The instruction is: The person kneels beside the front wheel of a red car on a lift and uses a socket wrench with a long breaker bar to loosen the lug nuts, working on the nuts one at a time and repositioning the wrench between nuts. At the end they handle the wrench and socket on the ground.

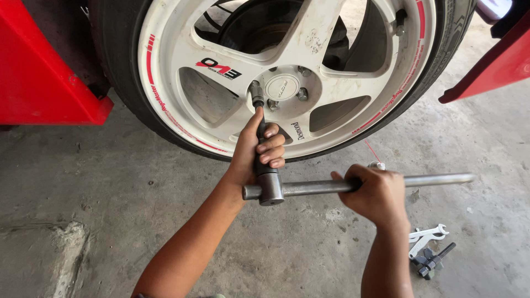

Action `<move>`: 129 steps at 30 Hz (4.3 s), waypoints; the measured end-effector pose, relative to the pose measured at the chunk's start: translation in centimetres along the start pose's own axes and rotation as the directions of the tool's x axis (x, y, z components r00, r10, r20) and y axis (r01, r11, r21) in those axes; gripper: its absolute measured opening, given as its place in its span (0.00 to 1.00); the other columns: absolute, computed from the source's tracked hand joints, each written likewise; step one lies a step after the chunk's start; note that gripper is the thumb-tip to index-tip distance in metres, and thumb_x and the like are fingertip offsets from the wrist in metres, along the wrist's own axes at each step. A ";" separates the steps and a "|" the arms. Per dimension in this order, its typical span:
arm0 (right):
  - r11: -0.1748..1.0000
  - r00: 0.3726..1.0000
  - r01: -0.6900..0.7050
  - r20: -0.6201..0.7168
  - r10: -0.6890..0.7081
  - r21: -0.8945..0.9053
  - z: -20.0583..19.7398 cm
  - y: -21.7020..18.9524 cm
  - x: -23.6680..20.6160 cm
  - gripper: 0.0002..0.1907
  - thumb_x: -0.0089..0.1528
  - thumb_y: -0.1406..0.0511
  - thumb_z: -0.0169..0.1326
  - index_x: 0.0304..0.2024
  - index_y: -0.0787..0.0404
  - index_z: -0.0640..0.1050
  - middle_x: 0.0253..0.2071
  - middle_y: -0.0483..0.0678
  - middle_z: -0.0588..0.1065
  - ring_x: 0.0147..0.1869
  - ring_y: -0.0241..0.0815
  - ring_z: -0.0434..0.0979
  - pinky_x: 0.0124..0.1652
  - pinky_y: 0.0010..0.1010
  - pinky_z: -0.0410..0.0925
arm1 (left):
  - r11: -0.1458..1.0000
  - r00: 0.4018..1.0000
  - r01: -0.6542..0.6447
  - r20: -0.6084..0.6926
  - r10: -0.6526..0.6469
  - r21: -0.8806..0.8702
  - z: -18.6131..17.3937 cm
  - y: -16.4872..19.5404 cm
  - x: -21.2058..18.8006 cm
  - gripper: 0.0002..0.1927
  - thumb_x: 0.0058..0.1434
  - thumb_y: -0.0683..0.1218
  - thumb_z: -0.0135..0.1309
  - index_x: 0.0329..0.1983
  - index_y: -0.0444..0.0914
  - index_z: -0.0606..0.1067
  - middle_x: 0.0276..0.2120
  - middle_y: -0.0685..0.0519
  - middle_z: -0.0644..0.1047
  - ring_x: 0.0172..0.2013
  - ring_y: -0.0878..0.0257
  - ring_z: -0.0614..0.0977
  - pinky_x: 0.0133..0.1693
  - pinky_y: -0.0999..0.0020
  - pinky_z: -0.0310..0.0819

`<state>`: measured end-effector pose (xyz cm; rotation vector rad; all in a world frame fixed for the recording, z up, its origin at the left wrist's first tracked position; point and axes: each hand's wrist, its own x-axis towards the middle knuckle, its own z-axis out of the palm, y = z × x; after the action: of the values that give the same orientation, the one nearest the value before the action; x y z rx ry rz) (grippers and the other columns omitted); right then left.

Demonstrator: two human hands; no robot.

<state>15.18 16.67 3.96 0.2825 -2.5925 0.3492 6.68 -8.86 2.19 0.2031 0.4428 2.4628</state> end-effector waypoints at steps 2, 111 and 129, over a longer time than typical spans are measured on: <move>0.997 0.996 0.073 -0.052 -0.074 -0.014 -1.8 -0.1 0.5 0.19 0.56 0.54 0.67 0.17 0.54 0.76 0.11 0.40 0.68 0.14 0.40 0.68 0.22 0.36 0.63 | 0.999 0.998 0.029 0.049 -0.027 -0.046 -0.2 0.2 0.1 0.29 0.71 0.69 0.43 0.25 0.45 0.61 0.13 0.63 0.56 0.11 0.71 0.62 0.19 0.73 0.63; 0.809 0.805 -0.253 0.579 -0.128 0.531 23.2 3.0 -9.9 0.10 0.53 0.68 0.58 0.38 0.64 0.79 0.31 0.59 0.78 0.34 0.54 0.81 0.35 0.43 0.71 | 0.970 0.928 0.052 -0.371 0.041 0.236 2.4 -3.3 -4.3 0.19 0.69 0.57 0.51 0.29 0.44 0.63 0.14 0.59 0.65 0.13 0.67 0.70 0.18 0.67 0.67; 0.972 0.847 -0.194 0.478 0.232 -0.129 7.6 13.0 -5.2 0.21 0.59 0.49 0.58 0.22 0.56 0.82 0.21 0.53 0.77 0.28 0.58 0.78 0.33 0.45 0.72 | 0.993 0.984 0.020 -0.181 0.002 0.120 -1.8 -6.3 -0.4 0.22 0.70 0.58 0.49 0.24 0.44 0.62 0.11 0.60 0.61 0.12 0.69 0.66 0.17 0.72 0.66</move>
<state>12.78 27.36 -7.56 0.0532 -3.1470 0.2815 10.02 -4.80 -1.78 0.0269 0.6713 2.4567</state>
